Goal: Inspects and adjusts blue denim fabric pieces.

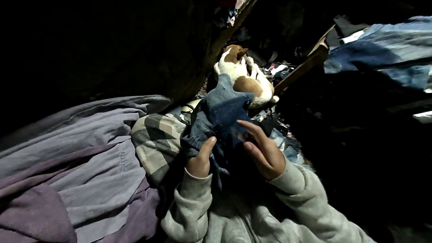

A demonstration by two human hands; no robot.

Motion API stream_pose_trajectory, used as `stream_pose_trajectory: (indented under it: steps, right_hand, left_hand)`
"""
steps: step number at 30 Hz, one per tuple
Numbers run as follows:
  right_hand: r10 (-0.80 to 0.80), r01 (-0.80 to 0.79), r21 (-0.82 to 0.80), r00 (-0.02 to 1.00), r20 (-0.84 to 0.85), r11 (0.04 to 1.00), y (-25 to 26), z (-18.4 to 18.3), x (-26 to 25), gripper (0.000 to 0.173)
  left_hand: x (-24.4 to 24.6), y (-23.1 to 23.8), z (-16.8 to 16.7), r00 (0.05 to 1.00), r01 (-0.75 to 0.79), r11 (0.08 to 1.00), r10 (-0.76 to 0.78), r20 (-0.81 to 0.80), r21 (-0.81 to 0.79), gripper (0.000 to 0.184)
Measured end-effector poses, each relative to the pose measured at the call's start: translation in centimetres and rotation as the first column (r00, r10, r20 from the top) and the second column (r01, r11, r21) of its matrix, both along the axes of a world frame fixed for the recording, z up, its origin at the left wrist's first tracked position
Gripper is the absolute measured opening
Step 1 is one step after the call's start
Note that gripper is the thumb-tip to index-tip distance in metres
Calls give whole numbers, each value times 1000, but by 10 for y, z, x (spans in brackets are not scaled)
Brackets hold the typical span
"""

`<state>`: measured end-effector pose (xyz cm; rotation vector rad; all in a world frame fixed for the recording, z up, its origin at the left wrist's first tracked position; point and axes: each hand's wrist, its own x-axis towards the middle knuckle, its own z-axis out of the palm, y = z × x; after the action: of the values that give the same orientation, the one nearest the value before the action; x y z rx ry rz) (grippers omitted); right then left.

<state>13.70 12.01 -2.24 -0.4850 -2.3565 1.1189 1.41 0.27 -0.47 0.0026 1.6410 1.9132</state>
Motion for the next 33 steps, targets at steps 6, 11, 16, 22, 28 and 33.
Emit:
stream_pose_trajectory:
  steps: [6, 11, 16, 22, 28, 33]
  right_hand:
    - [57, -59, 28, 998, 39, 998, 2, 2, -12, 51]
    - [72, -73, 19, 997, 24, 997, 3, -3, -14, 44]
    - [59, -59, 15, 998, -10, 998, 3, -7, -15, 40]
    - [9, -9, 2, 999, -35, 1000, 4, -10, -19, 36]
    - [2, -10, -99, 996, -89, 995, 14, -13, -17, 37]
    - [-107, 88, -160, 987, -117, 983, 42, -16, -10, 38]
  left_hand:
    - [-1, -2, 6, 999, 47, 999, -47, 15, 20, 15]
    - [-1, -2, 1, 999, 32, 997, -30, -21, 77, 18]
    - [0, 0, -1, 1000, 15, 994, -15, 6, 107, 20]
    - [-4, 3, -2, 997, 42, 991, -50, 59, 126, 18]
    - [-19, 19, -14, 987, 49, 973, -81, 136, 226, 15]
    - [-20, 30, -12, 933, -13, 972, -72, 353, 233, 13]
